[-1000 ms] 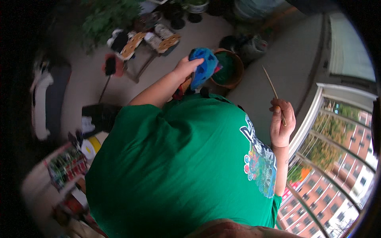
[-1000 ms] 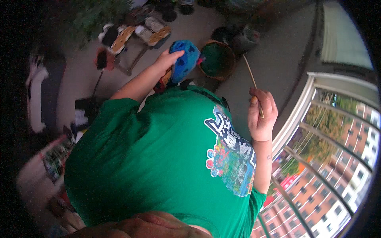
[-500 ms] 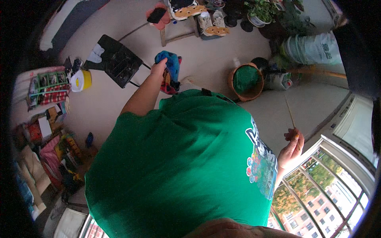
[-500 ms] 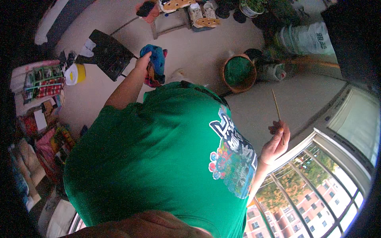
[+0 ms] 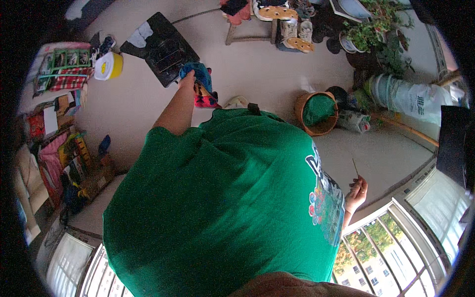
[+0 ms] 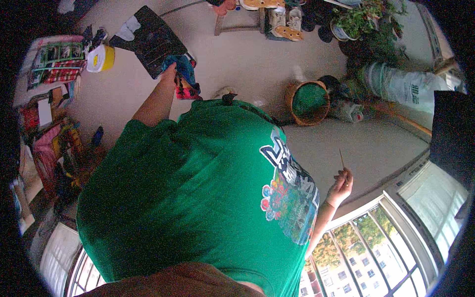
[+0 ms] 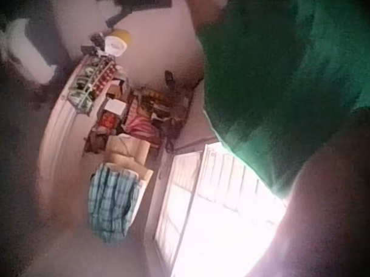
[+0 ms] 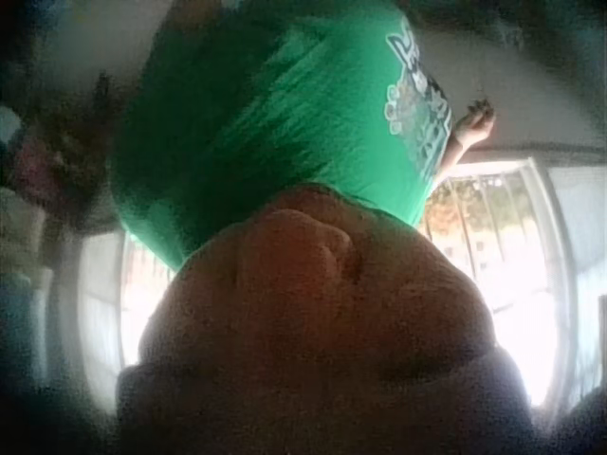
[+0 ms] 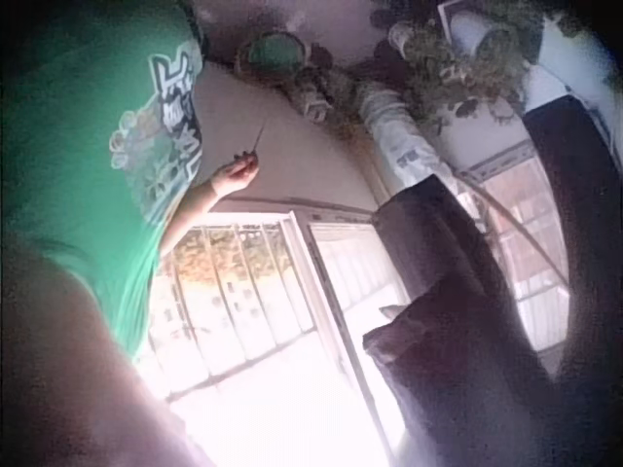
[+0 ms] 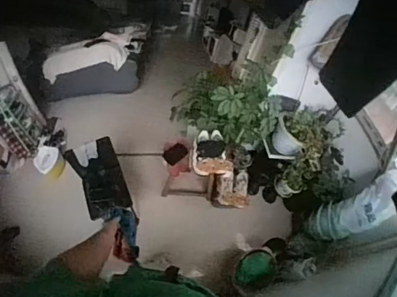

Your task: The person uses a thin stick to pry and adjust a seal or strip along the top frame of a window. They then use their fingers to press and smooth the strip into place along the frame.

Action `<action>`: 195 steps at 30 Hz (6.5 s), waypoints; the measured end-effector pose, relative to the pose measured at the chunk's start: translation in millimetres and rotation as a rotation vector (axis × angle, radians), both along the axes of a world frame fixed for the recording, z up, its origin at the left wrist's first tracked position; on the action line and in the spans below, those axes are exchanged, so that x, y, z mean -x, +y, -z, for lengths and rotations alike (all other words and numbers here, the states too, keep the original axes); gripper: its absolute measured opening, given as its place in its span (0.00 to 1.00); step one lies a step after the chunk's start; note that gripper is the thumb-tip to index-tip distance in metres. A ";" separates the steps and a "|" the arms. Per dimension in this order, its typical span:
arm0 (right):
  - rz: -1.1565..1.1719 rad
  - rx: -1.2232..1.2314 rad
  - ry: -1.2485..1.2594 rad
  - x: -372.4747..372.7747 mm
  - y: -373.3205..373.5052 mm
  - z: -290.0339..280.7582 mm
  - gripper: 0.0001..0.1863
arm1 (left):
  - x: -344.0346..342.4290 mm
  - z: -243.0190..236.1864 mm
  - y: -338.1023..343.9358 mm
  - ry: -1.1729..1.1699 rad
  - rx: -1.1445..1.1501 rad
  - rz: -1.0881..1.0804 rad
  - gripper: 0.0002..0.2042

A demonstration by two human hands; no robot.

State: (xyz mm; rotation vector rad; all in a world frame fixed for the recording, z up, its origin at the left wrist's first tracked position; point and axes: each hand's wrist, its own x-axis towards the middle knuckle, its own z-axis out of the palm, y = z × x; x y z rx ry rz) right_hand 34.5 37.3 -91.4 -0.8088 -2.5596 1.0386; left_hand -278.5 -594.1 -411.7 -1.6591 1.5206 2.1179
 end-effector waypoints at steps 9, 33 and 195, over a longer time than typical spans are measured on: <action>-0.029 -0.210 -0.193 4.8 -5.5 6.9 0.12 | 32.0 -54.8 -36.7 -0.151 0.056 -0.141 0.26; 0.182 0.052 -0.012 -25.2 9.8 1.2 0.13 | 90.8 0.8 3.0 0.032 -0.279 0.335 0.11; 1.015 0.073 0.273 51.6 81.3 -43.8 0.18 | -141.7 -321.0 679.3 1.275 -0.322 2.226 0.13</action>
